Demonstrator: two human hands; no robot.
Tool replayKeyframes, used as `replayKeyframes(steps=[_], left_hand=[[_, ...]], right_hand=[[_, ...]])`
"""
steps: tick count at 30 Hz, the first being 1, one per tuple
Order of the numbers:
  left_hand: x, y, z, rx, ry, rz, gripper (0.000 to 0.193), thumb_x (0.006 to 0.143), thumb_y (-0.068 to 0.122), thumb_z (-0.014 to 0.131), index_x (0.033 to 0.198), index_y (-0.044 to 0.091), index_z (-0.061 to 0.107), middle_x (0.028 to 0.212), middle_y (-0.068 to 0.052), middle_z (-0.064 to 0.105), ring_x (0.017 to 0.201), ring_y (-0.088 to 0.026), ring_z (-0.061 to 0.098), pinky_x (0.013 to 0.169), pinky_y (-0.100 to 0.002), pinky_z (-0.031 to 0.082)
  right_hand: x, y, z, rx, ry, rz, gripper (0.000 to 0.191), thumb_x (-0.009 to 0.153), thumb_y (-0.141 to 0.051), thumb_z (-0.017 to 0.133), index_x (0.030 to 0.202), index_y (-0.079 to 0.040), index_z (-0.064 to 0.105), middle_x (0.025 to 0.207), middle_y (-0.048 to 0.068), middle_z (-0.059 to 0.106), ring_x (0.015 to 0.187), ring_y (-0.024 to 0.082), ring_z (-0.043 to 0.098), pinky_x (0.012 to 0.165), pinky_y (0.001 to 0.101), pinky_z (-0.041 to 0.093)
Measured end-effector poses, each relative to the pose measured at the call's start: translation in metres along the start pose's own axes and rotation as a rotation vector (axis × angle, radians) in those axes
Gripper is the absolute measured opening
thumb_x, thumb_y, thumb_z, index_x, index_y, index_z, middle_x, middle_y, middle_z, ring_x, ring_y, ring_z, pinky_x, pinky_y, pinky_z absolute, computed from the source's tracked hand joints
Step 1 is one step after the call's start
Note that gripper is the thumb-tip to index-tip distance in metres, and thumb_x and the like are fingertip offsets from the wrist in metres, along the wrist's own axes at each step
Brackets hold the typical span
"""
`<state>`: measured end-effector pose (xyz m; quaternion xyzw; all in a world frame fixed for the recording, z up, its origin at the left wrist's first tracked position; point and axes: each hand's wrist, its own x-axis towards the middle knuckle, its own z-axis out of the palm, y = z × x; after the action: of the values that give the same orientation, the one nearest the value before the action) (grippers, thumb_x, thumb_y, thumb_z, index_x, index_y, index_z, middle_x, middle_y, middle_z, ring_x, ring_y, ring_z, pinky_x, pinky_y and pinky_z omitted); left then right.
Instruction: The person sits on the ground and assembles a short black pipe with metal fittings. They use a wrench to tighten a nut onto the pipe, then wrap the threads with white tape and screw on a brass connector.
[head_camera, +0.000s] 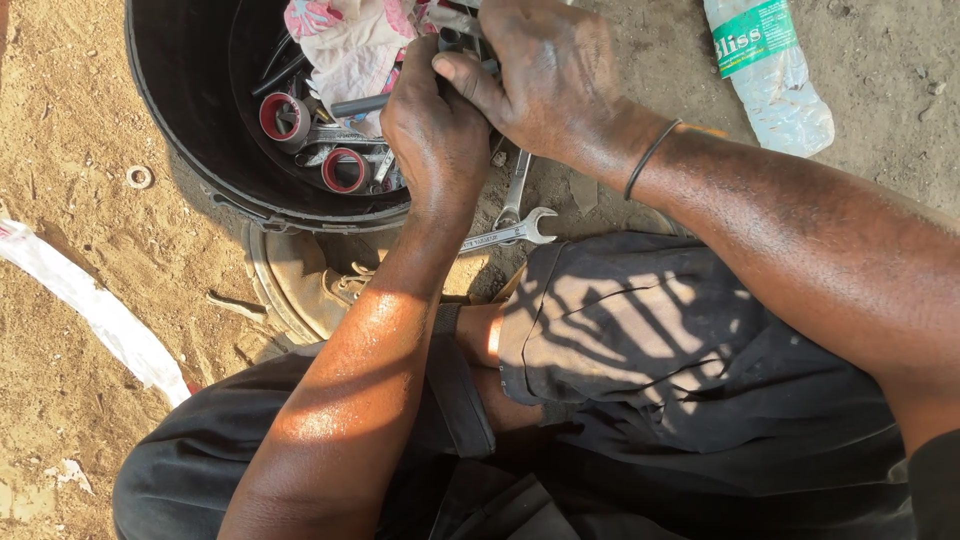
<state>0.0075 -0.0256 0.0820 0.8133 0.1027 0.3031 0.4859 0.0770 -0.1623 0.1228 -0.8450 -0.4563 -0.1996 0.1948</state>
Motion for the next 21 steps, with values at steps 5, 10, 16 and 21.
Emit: replayKeyframes(steps=[5,10,16,21], left_hand=[[0.0,0.0011,-0.0015,-0.019,-0.018,0.029,0.024,0.099,0.002,0.056,0.122,0.003,0.064,0.092,-0.017,0.076,0.088,-0.031,0.079,0.076,-0.042,0.06],[0.0017,-0.0006,-0.0006,-0.009,-0.047,0.028,0.022,0.097,0.001,0.057,0.117,0.003,0.065,0.086,-0.016,0.075,0.079,-0.029,0.078,0.072,-0.042,0.059],[-0.0006,0.0002,-0.0007,0.026,0.02,0.087,0.017,0.099,0.001,0.059,0.114,0.005,0.066,0.085,-0.015,0.073,0.076,-0.027,0.077,0.067,-0.04,0.058],[-0.0018,0.0029,-0.0033,0.006,0.005,0.06,0.016,0.099,0.001,0.058,0.111,0.006,0.066,0.081,-0.014,0.072,0.071,-0.027,0.076,0.064,-0.041,0.057]], right_hand=[[0.0023,-0.0008,-0.0028,-0.006,-0.023,0.001,0.055,0.12,-0.053,0.05,0.117,0.0,0.065,0.088,0.014,0.065,0.076,0.03,0.069,0.063,0.0424,0.054],[0.0056,0.0017,-0.0046,-0.034,0.005,-0.036,0.052,0.119,-0.05,0.047,0.122,-0.002,0.065,0.093,0.015,0.067,0.084,0.032,0.069,0.07,0.0449,0.053],[0.0043,0.001,-0.0033,-0.088,-0.005,-0.04,0.051,0.119,-0.05,0.047,0.116,-0.003,0.065,0.089,0.014,0.065,0.083,0.031,0.067,0.072,0.0456,0.052],[0.0028,-0.0002,-0.0009,-0.11,0.003,-0.022,0.053,0.121,-0.052,0.05,0.113,-0.002,0.067,0.086,0.013,0.063,0.077,0.03,0.065,0.068,0.0445,0.051]])
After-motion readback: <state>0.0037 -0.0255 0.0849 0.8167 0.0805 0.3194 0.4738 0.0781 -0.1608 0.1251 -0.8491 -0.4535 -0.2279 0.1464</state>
